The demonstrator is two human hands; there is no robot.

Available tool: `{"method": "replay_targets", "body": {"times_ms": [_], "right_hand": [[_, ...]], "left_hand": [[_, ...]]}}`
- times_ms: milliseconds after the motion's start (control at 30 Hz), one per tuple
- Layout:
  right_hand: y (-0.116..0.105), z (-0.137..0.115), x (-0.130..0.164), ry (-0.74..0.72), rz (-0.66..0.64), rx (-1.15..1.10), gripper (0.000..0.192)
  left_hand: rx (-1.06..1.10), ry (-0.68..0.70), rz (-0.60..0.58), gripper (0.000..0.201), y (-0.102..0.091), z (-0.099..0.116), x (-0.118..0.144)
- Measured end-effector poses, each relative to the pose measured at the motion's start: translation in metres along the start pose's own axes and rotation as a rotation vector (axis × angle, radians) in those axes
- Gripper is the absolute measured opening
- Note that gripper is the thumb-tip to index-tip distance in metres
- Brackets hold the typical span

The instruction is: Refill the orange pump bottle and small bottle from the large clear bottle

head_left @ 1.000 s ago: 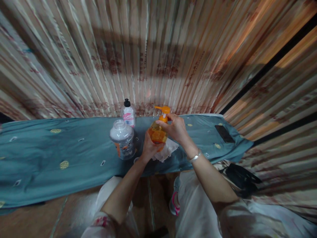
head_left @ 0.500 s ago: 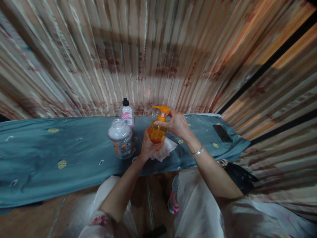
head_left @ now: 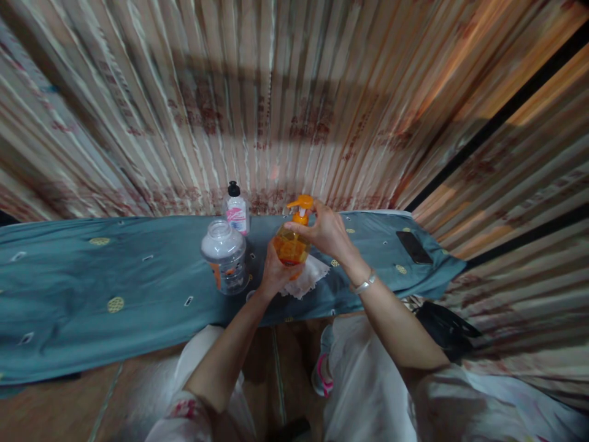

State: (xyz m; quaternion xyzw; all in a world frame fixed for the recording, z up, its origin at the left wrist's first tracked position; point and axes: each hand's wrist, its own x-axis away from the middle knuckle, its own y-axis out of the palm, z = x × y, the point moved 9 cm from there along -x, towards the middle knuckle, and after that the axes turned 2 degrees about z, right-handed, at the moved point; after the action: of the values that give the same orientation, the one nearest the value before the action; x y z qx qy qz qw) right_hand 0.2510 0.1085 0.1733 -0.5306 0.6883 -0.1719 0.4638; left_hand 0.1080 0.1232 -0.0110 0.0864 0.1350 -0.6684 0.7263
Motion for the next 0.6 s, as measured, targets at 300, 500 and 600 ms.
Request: {"method": "replay_targets", "body": {"times_ms": [300,500,600], "right_hand": [[0.013,-0.003,0.001,-0.088,-0.134,-0.226,0.03],[0.0,0.003,0.003,0.05,0.004,-0.007,0.044],[0.005,0.002,0.002,-0.008,-0.055,-0.099,0.031]], "left_hand": [[0.013,0.005,0.007,0.094,0.0,0.001,0.001],[0.015,0.006,0.002,0.096,0.0,-0.001,0.001],[0.014,0.01,0.003,0.096,-0.001,-0.001,0.001]]}}
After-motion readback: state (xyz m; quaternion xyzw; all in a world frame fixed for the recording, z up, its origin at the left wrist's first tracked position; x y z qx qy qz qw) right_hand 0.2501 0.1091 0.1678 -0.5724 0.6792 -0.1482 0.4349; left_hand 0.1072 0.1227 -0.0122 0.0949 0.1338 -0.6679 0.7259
